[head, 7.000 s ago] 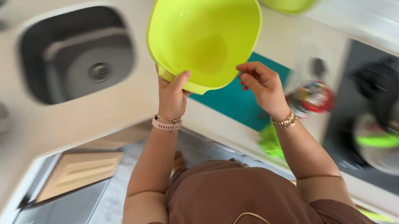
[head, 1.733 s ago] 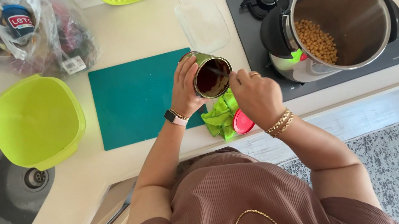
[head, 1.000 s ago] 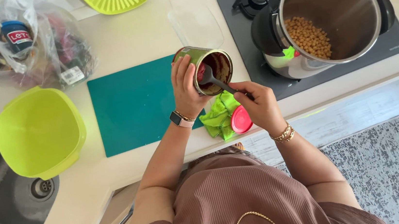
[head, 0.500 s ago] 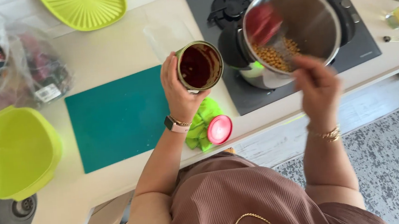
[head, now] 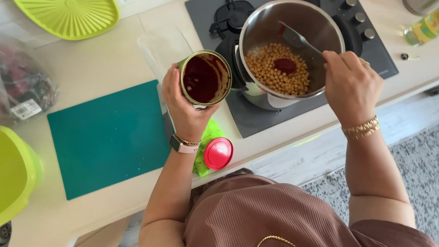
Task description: The person adds chickpeas by hand from a green bowl into a pot on the stovetop, then spoons tomato paste from a can into the pot and adds salt from a small glass bowl. They then stir the chickpeas and seasonings together in the pot with a spatula.
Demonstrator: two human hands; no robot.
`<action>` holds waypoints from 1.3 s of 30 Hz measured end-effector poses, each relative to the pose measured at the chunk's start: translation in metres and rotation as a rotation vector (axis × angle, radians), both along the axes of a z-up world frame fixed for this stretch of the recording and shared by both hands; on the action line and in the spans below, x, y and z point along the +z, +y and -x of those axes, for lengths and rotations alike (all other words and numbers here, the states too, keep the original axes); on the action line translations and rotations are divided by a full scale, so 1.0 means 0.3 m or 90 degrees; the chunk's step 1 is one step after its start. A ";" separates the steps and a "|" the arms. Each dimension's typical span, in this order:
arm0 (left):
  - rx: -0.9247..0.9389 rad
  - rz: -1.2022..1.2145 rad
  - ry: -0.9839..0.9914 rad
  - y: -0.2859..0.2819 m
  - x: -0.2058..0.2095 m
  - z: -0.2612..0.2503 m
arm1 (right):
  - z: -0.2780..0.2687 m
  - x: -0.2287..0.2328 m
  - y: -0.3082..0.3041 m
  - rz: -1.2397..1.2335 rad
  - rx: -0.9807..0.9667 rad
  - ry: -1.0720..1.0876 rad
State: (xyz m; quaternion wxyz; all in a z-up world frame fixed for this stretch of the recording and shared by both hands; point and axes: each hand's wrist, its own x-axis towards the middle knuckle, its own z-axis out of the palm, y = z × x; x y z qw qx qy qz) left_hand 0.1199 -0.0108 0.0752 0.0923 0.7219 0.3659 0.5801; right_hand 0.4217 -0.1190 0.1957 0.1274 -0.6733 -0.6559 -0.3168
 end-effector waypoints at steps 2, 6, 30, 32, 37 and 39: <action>0.013 -0.005 0.003 -0.002 0.003 -0.001 | 0.021 0.033 -0.017 -0.023 0.061 0.085; 0.043 -0.026 0.023 -0.004 -0.001 0.014 | 0.113 0.123 -0.028 -0.005 0.251 0.326; 0.120 -0.162 0.101 -0.040 -0.048 0.119 | 0.421 0.096 0.100 0.293 0.439 0.353; 0.119 -0.159 0.097 -0.035 -0.049 0.125 | 0.416 0.077 0.092 0.311 0.429 0.433; 0.113 -0.144 0.085 -0.022 -0.062 0.128 | 0.405 0.036 0.053 0.310 0.394 0.581; 0.110 -0.127 0.083 -0.020 -0.072 0.126 | 0.397 0.019 0.041 0.329 0.315 0.682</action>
